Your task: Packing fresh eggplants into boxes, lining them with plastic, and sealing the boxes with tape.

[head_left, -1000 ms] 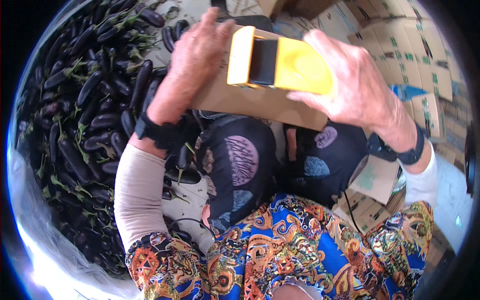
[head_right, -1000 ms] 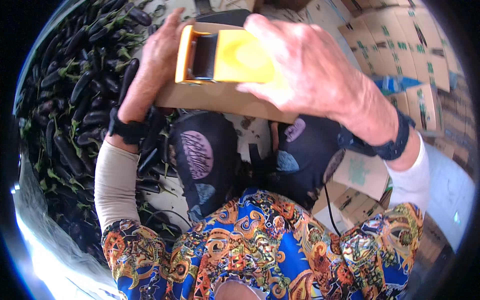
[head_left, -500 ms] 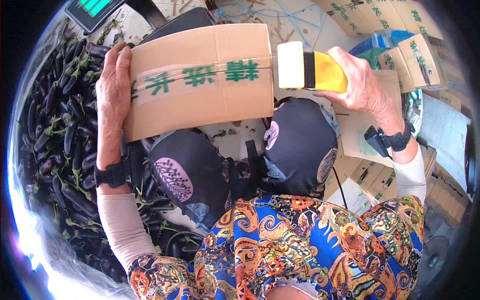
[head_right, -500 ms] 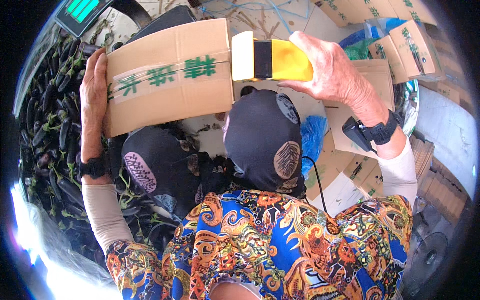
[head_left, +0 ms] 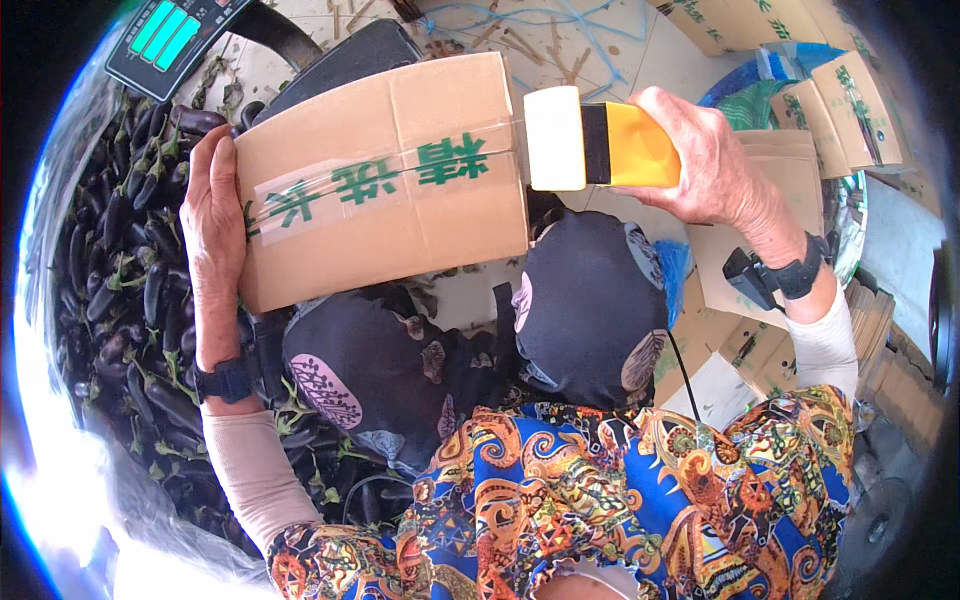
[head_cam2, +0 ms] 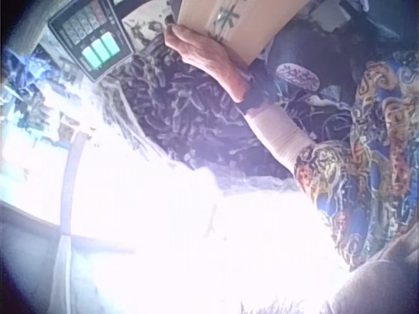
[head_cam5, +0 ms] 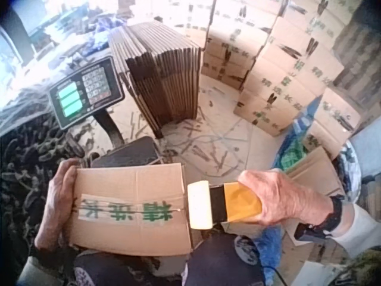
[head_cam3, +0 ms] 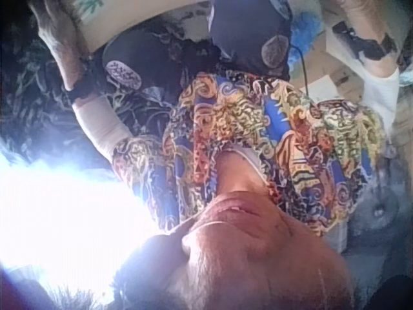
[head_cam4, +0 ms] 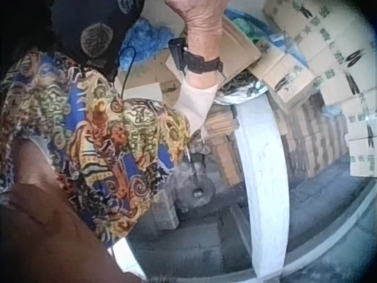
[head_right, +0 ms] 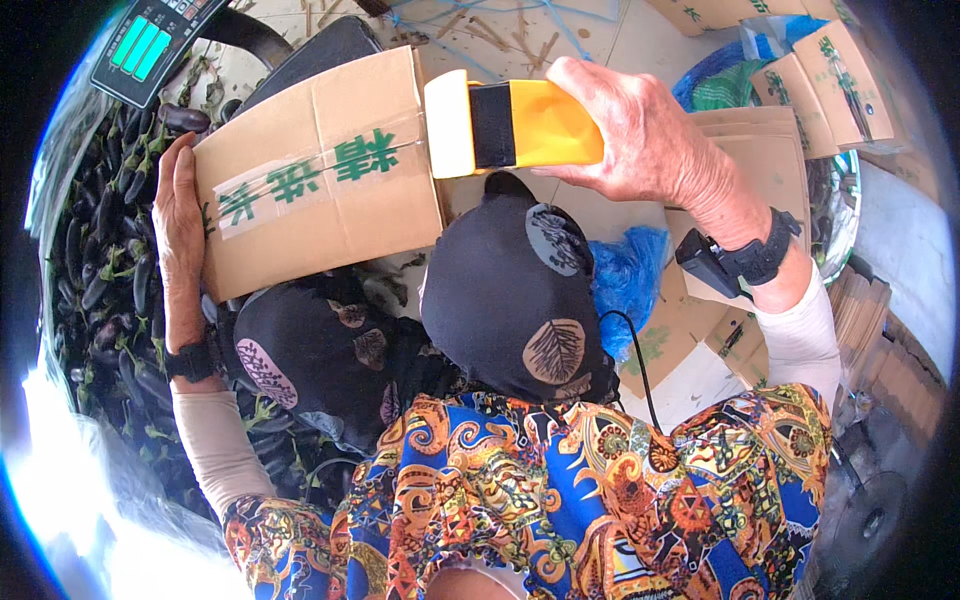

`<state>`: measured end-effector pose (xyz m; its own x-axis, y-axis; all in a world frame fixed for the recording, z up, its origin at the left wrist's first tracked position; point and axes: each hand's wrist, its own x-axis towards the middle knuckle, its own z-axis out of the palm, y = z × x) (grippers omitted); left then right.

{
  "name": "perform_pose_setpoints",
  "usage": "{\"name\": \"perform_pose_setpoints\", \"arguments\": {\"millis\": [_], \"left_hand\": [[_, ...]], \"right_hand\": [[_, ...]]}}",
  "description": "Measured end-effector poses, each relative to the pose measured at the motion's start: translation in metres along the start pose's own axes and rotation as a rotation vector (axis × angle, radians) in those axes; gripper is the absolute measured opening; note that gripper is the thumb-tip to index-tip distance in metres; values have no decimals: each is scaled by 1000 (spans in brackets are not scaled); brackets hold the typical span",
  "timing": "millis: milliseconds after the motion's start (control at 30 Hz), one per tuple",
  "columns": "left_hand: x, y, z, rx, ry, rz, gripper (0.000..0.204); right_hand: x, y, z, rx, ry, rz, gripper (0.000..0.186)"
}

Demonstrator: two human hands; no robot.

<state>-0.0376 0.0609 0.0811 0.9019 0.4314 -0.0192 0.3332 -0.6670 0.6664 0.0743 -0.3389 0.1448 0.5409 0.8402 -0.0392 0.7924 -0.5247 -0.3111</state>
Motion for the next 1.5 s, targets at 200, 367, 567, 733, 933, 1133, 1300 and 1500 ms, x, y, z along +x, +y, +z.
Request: {"name": "perform_pose_setpoints", "arguments": {"millis": [200, 367, 567, 733, 933, 1133, 1300, 1500], "left_hand": [[0, 6, 1, -29, -23, 23, 42], [-1, 6, -2, -3, -31, -30, 37], [-2, 3, -1, -27, -21, -10, 38], [3, -7, 4, -39, -13, 1, 39], [2, -6, -2, 14, -15, 38, 42], [9, -8, 10, 56, 23, 46, 40], [5, -2, 11, 19, -20, 28, 40], [9, -8, 16, 55, 30, 67, 39]], "right_hand": [[-10, 22, 58, 333, 81, 44, 64], [-34, 57, 107, 323, 110, 81, 61], [-69, 78, 121, 240, 54, 119, 59], [-70, 85, 106, 153, 41, 146, 61], [-21, 13, 78, -82, -245, 308, 58], [49, -10, 55, -232, -213, 71, 32], [31, -22, 40, -288, -200, -41, 28], [48, 14, 121, -358, -247, -168, 28]]}}
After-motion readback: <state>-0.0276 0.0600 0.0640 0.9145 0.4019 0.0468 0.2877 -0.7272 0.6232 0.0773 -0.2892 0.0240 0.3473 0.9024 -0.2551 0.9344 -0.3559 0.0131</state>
